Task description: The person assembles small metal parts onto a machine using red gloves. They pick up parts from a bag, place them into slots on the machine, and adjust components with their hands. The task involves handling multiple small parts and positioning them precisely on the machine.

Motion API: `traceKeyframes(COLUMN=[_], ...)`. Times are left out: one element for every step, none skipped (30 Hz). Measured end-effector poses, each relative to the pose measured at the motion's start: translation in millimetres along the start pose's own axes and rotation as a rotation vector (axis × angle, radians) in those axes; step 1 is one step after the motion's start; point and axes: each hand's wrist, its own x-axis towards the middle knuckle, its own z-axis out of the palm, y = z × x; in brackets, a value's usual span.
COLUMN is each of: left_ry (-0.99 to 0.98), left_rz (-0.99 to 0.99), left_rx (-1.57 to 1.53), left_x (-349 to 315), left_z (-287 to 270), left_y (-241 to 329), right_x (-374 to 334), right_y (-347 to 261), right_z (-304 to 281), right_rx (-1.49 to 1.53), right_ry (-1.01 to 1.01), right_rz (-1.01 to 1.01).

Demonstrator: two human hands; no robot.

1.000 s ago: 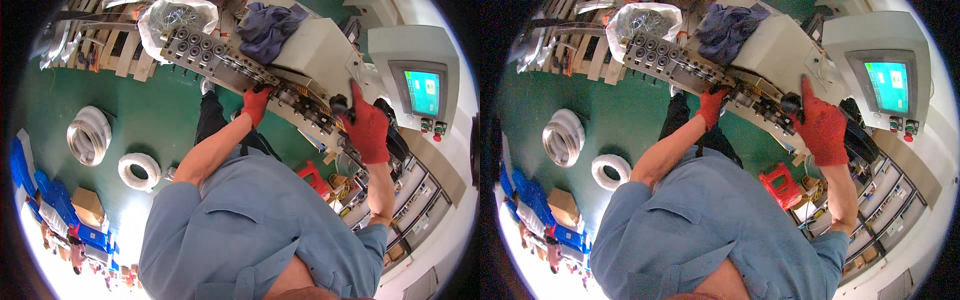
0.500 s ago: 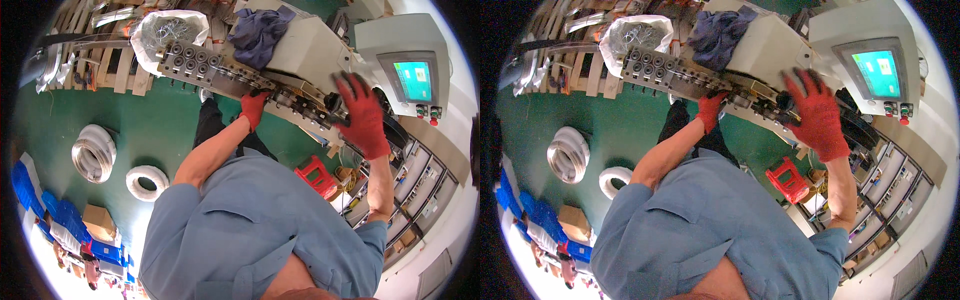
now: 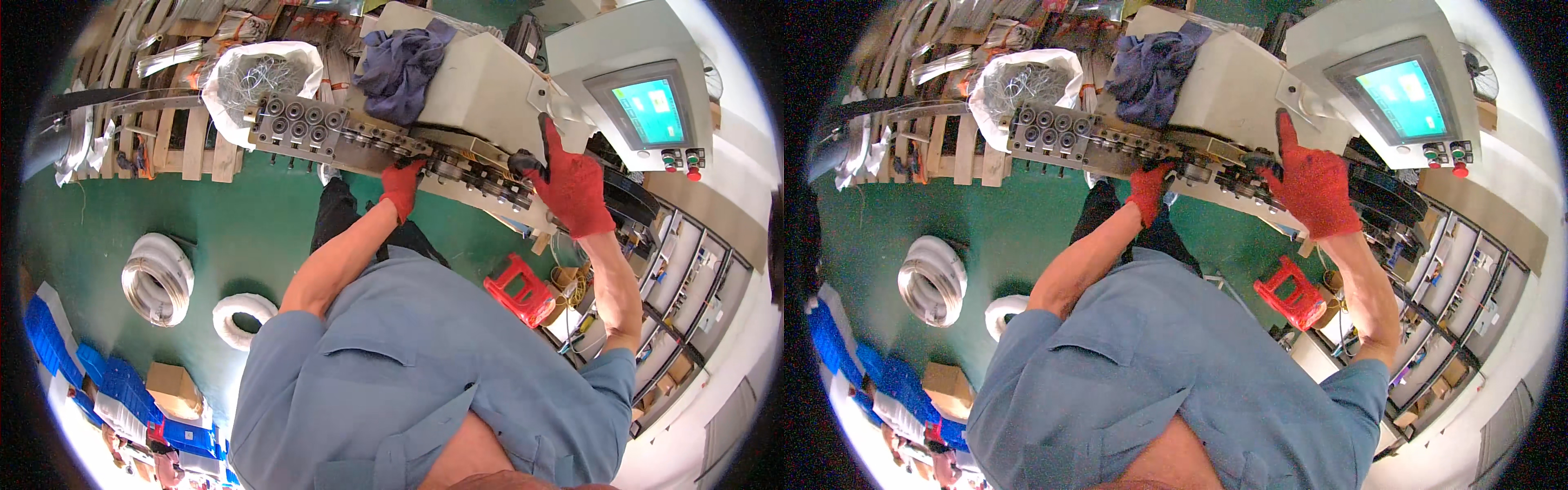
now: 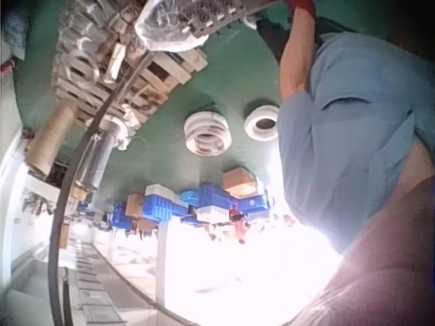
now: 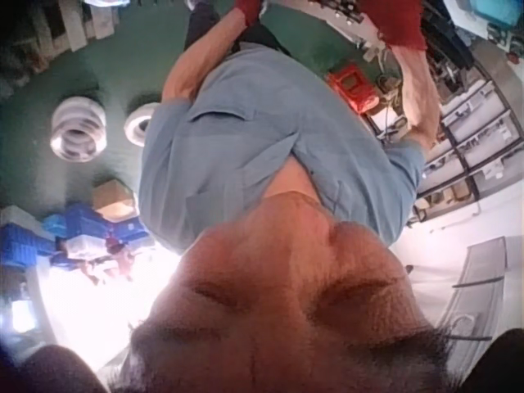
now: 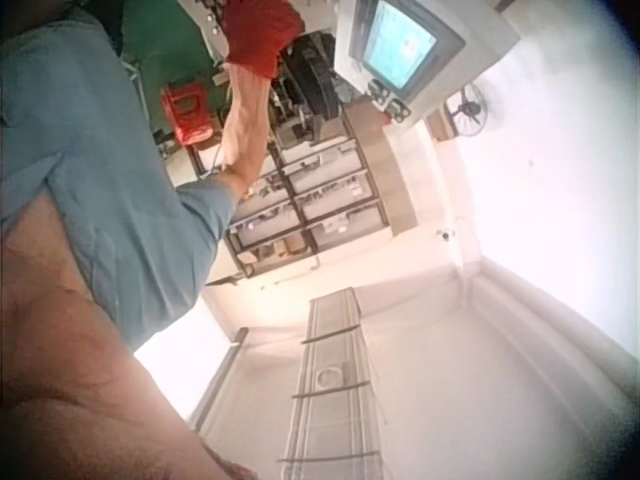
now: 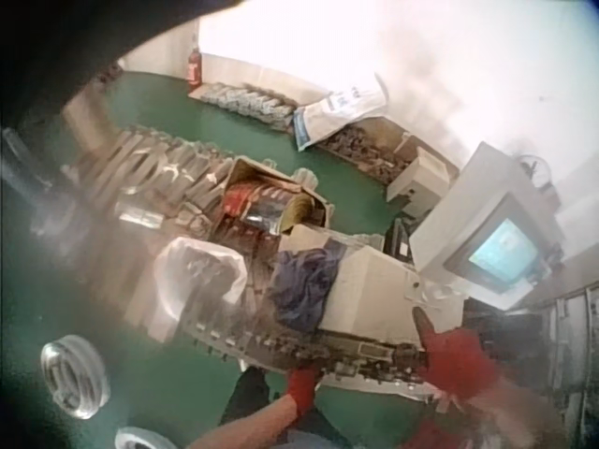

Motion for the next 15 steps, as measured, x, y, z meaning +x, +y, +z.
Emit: traceKeyframes(left_ry=[-0.017, -0.034, -0.050, -0.048, -0.049, -0.049, -0.096, -0.129, -0.147, -0.169, -0.185, -0.132, -0.065, -0.088, -0.093], left_rz=[0.012, 0.025, 0.039, 0.048, 0.054, 0.061, 0.009, -0.037, -0.076, 0.099, 0.276, 0.208, 0.147, 0.019, -0.023], left_rx=[0.017, 0.033, 0.048, 0.041, 0.042, 0.042, 0.011, -0.014, -0.039, 0.072, 0.190, 0.230, 0.263, 0.215, 0.181], left_x=[0.1, -0.5, -0.3, 0.2, -1.0, -2.0, -4.7, -14.7, -20.3, -20.3, -18.4, -11.5, -1.5, -7.8, -10.2], left_z=[-1.2, -3.3, -4.1, -3.4, -4.7, -5.4, -3.6, -0.4, -1.1, -0.6, 1.5, 1.6, -2.6, -2.6, -2.9], left_y=[0.8, 2.5, 4.4, 6.1, 7.1, 8.1, 7.3, 17.9, 25.1, 25.3, 24.2, 12.3, 1.6, 11.2, 13.3], right_x=[0.0, -1.7, -5.8, -7.1, -7.0, -5.6, -3.8, 2.3, 5.8, 4.1, 3.5, 0.7, 1.6, -2.6, -7.8], right_y=[-1.0, -2.6, 4.5, 11.0, 13.5, 15.6, 19.0, 23.5, 22.9, 18.0, 12.6, 11.0, 9.7, 8.4, 6.9], right_z=[-1.2, -2.8, 3.9, 8.5, 11.1, 13.0, 15.6, 23.3, 23.7, 21.1, 18.5, 16.5, 14.0, 11.3, 7.7], right_rx=[0.019, 0.039, 0.018, -0.003, -0.051, -0.100, -0.150, -0.288, -0.150, -0.005, 0.137, 0.088, 0.038, 0.062, 0.082], right_ry=[0.037, 0.074, 0.287, 0.498, 0.483, 0.467, 0.450, 0.411, 0.290, 0.156, 0.014, 0.004, 0.002, 0.213, 0.428], right_rz=[0.035, 0.073, -0.105, -0.286, -0.421, -0.558, -0.694, -0.656, -0.425, -0.196, 0.020, 0.034, 0.035, -0.166, -0.359])
